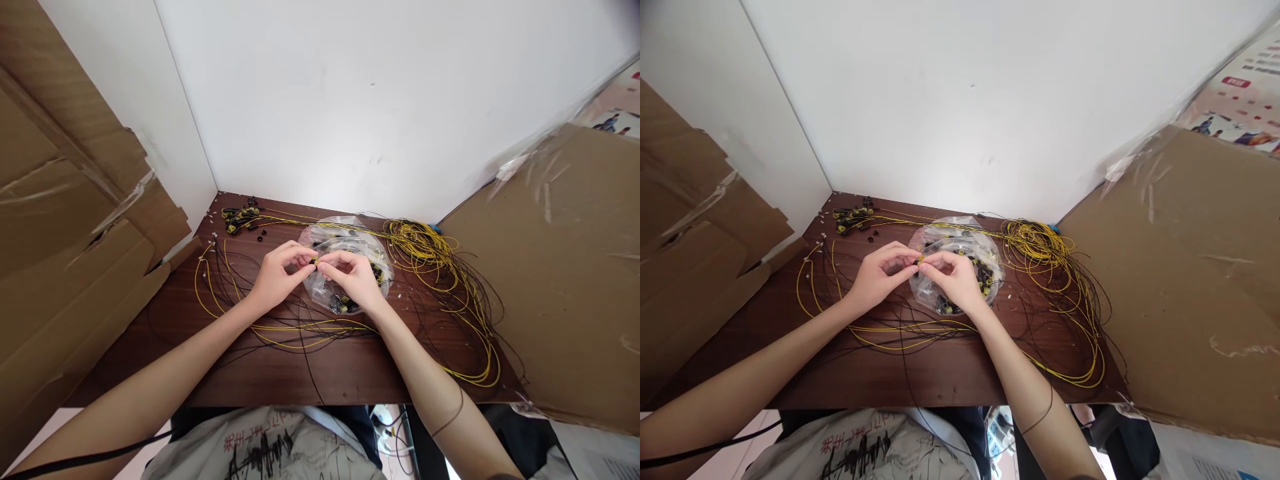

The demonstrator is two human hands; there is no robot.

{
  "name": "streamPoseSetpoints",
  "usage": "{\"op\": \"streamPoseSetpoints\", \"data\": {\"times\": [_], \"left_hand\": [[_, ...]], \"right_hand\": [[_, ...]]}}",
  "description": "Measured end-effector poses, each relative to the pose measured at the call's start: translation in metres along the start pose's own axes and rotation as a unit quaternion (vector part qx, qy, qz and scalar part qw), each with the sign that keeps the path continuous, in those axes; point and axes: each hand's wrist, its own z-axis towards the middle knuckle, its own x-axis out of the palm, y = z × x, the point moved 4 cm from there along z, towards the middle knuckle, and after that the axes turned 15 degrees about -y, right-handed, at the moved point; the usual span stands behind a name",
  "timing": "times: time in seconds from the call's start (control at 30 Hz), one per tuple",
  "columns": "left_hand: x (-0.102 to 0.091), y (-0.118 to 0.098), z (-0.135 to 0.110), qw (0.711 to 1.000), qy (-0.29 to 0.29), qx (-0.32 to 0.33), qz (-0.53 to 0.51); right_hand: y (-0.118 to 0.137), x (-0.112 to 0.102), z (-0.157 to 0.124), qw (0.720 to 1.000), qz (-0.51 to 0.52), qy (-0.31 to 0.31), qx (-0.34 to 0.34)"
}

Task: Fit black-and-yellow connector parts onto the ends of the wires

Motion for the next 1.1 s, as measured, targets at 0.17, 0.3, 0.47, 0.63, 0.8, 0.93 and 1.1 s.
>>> {"op": "streamPoseSetpoints", "data": {"times": [0.17, 0.3, 0.47, 0.63, 0.8, 0.93, 1.1], "left_hand": [[0.001, 0.006, 0.0, 0.996, -0.001, -0.06, -0.059], [0.001, 0.009, 0.001, 0.993, -0.011, -0.089, -0.082], [0.001, 0.011, 0.001, 0.989, -0.016, -0.107, -0.096], [0.002, 0.012, 0.0, 0.988, -0.008, -0.111, -0.105], [0.004, 0.011, -0.001, 0.99, 0.006, -0.104, -0.099], [0.004, 0.01, -0.001, 0.99, 0.011, -0.097, -0.098], [0.005, 0.007, -0.002, 0.992, 0.019, -0.091, -0.084]], "right_hand": [[0.002, -0.001, 0.0, 1.0, -0.011, -0.011, -0.006], [0.003, -0.003, 0.0, 0.997, 0.05, -0.026, 0.048], [-0.003, -0.001, 0.001, 0.943, 0.244, -0.002, 0.227], [-0.007, 0.004, -0.002, 0.923, 0.257, 0.014, 0.286], [-0.007, 0.009, -0.006, 0.957, 0.177, 0.017, 0.229], [-0.005, 0.009, -0.006, 0.969, 0.148, 0.01, 0.195], [-0.003, 0.006, -0.005, 0.976, 0.12, -0.003, 0.182]]}}
